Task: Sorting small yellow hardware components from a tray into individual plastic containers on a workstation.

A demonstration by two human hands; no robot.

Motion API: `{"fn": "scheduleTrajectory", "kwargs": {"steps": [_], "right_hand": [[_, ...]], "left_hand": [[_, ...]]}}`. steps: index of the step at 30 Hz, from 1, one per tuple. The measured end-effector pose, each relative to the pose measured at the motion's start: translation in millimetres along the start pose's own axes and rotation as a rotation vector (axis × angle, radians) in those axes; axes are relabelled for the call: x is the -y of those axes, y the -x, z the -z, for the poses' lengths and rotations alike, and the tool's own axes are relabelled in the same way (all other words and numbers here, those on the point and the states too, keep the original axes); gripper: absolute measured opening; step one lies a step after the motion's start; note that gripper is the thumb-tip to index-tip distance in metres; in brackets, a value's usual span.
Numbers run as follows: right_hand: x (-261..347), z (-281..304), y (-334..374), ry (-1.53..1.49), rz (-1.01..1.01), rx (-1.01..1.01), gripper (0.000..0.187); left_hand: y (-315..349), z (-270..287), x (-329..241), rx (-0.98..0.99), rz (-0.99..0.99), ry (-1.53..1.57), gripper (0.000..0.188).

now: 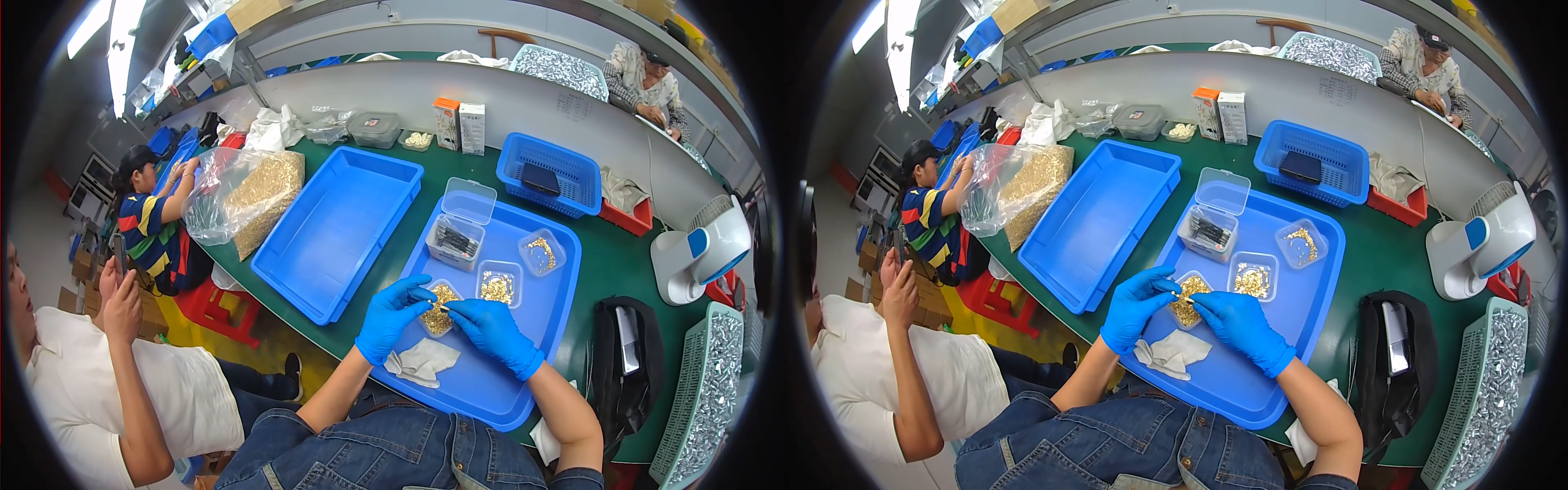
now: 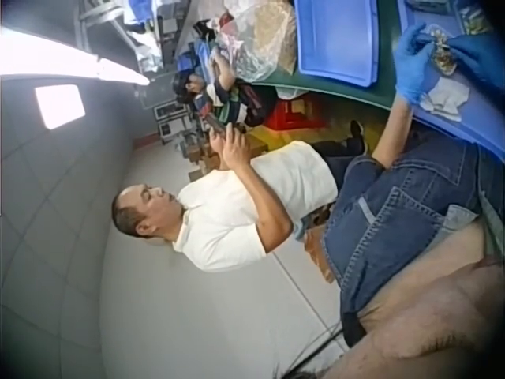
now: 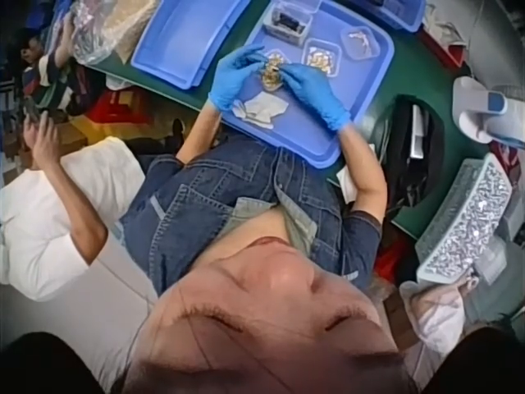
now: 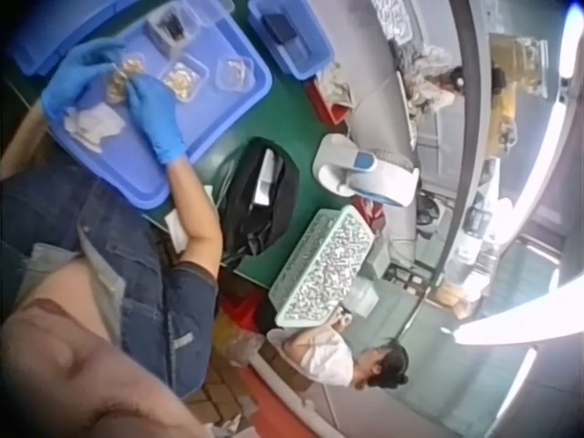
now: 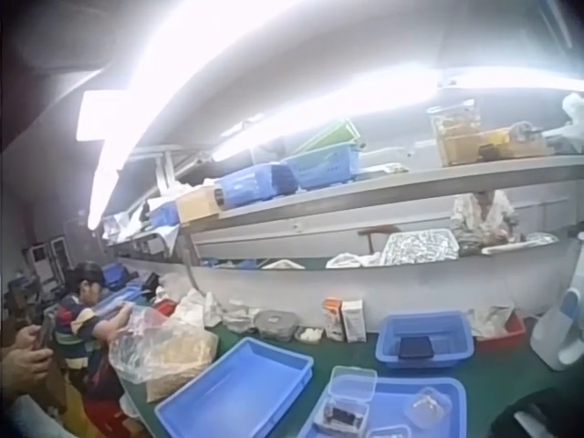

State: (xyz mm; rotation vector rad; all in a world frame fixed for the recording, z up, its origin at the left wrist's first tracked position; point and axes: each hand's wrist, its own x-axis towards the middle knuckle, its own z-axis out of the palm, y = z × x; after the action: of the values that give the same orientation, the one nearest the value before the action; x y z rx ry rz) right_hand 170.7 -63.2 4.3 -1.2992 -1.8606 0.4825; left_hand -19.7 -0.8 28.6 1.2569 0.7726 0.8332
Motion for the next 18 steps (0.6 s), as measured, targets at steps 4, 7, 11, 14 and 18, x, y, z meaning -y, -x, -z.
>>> {"fn": "scheduleTrajectory", "kwargs": {"steps": [4,7,11,14,18], "right_hand": [[1.8,1.8,0.1,-0.013,-0.034,0.004,0.018],[1.8,1.2,0.0,0.030,-0.018,0.011,0.018],[2.2,3.2,0.0,0.105,-0.013,0.051,0.018],[4.7,5.0,-0.7,0.166,-0.023,0.100,0.018],[3.0,2.9,0.0,0.197,-0.034,0.142,0.018]], "left_hand": [[-0.1,0.2,3.7,-0.009,-0.071,-0.194,0.039],[1.1,0.7,4.9,0.003,-0.107,-0.233,0.039],[1.4,0.8,5.6,0.016,-0.205,-0.426,0.039],[0.5,0.5,3.9,0.029,-0.312,-0.624,0.039],[-0.1,-3.4,0.3,0.074,-0.405,-0.826,0.040]]}}
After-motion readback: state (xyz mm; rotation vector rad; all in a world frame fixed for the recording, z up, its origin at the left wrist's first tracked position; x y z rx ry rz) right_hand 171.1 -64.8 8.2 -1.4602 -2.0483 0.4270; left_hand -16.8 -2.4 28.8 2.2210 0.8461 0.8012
